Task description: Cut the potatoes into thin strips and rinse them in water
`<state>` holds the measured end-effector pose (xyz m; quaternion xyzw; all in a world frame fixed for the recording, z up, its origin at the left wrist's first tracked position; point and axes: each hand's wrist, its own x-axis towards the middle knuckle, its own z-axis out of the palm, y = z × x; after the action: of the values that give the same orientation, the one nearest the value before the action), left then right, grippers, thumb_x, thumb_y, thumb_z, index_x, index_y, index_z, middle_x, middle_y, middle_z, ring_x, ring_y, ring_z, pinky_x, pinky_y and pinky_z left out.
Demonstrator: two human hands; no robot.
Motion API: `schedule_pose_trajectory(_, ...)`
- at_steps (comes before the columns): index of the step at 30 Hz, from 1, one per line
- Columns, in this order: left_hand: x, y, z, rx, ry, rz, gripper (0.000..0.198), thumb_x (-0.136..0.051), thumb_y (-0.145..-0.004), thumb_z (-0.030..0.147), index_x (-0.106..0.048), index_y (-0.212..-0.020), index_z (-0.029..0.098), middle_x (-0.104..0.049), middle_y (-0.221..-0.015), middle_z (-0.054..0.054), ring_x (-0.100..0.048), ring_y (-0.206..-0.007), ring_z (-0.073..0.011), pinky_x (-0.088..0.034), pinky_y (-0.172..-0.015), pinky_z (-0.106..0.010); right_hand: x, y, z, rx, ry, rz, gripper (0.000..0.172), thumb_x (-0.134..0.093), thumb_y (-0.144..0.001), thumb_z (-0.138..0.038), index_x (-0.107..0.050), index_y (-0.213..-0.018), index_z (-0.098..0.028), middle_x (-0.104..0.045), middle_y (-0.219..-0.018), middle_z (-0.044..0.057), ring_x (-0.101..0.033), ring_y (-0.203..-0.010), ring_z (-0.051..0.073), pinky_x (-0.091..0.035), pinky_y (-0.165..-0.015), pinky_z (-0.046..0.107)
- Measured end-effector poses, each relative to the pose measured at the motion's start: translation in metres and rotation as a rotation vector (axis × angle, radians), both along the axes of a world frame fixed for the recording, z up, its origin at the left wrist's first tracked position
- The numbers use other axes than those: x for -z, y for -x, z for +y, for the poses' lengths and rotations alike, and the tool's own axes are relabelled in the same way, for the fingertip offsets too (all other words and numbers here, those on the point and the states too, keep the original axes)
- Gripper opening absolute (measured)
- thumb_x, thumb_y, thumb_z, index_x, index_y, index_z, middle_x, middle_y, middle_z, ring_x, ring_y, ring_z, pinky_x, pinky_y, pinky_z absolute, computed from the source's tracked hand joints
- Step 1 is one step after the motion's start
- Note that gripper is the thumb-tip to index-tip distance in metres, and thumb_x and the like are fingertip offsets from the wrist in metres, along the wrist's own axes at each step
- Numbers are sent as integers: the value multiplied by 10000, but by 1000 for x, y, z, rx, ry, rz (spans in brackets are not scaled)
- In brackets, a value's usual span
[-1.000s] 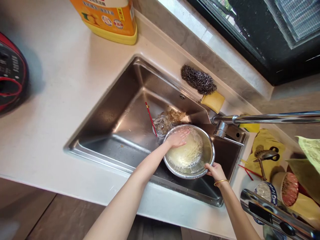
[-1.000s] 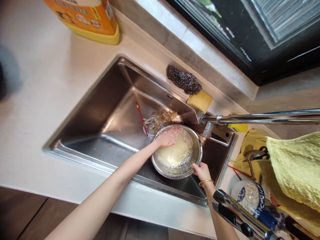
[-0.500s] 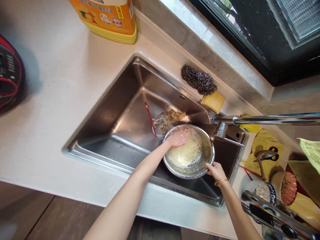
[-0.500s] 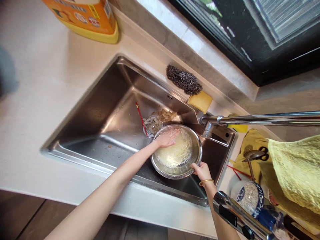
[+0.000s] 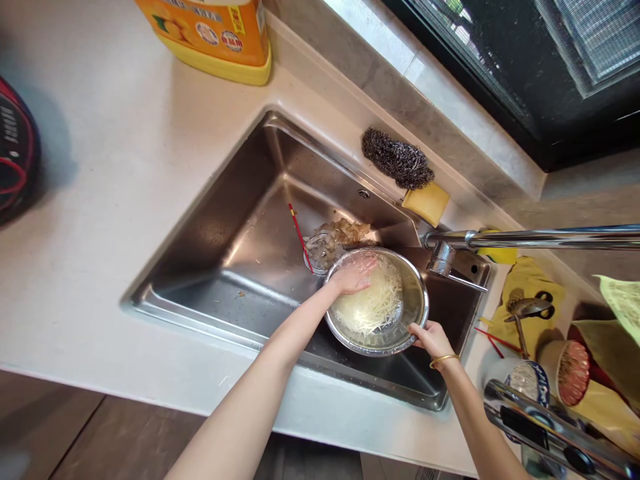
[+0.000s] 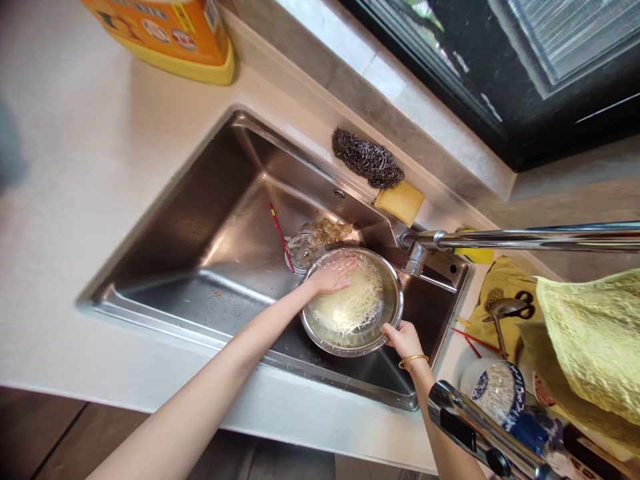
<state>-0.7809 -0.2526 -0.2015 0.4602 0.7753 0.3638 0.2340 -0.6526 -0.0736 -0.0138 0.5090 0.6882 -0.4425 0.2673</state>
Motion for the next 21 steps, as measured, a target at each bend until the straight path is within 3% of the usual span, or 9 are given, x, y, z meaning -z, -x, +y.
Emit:
schedule_pose_trajectory(7, 5, 2, 0, 11, -12, 2, 690, -296, -911, 494, -5, -1463, 200, -71, -1532, -47, -71, -1406, -171, -92, -1145, -342, 1, 2, 0, -39, -5, 10, 121, -593, -556, -246, -519, -523, -155, -514, -467, -37, -485, -430, 73, -449, -491, 202)
schedule_pose_trajectory(15, 6, 3, -2, 8, -20, 4, 701, -300, -908, 483, 13, -1463, 191, -46, -1529, -45, -71, -1405, -178, -116, -1145, -343, -7, 13, -7, -115, -25, -7, 130, -588, -574, -259, -512, -520, -168, -531, -465, -14, -560, -492, 122, -459, -500, 215)
schedule_pose_trajectory(21, 9, 3, -2, 4, -29, 25, 682, -285, -919, 468, -9, -1462, 161, -62, -1528, -66, -46, -1406, -167, -87, -1148, -334, -9, 17, -8, -133, -30, -32, 138, -590, -572, -260, -515, -513, -160, -509, -466, -33, -519, -466, 94, -458, -509, 213)
